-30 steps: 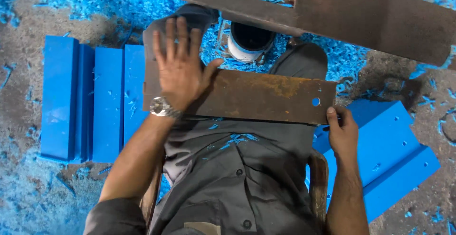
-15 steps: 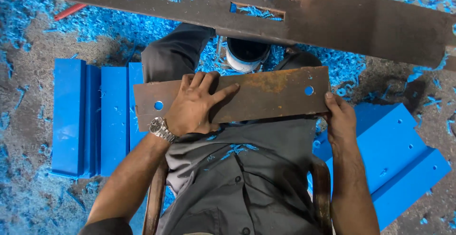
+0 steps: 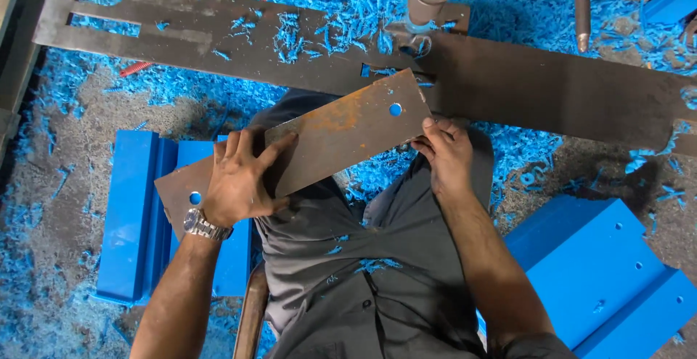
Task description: The person sits on a chair and drills holes in a rusty flat metal bar using a bench drill press, holding the bar steady on the work table while the bit cuts, then repositioning the bar to drill additional holes. The person also briefly picks up and sets aside blue plastic pieces from the work area.
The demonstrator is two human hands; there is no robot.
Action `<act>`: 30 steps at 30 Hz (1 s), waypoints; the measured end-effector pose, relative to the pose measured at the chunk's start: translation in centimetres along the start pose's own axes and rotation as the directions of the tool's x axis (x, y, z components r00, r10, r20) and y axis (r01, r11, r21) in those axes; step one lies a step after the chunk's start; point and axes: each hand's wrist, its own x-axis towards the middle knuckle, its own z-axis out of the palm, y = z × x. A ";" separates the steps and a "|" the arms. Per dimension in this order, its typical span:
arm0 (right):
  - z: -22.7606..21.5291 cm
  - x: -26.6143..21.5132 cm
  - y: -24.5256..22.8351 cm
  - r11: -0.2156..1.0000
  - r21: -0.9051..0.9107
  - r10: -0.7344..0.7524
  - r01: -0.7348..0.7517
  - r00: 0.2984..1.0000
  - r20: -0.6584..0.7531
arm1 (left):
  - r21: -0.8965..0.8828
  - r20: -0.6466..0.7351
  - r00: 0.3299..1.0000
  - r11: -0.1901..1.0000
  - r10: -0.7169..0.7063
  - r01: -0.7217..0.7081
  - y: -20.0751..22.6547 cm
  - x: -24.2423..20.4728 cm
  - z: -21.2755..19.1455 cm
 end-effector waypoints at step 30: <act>-5.0 24.5 -6.8 0.369 -0.421 -0.770 0.828 0.527 0.360 | -0.095 -0.078 0.986 0.985 -0.150 0.143 5.9 5.7 4.6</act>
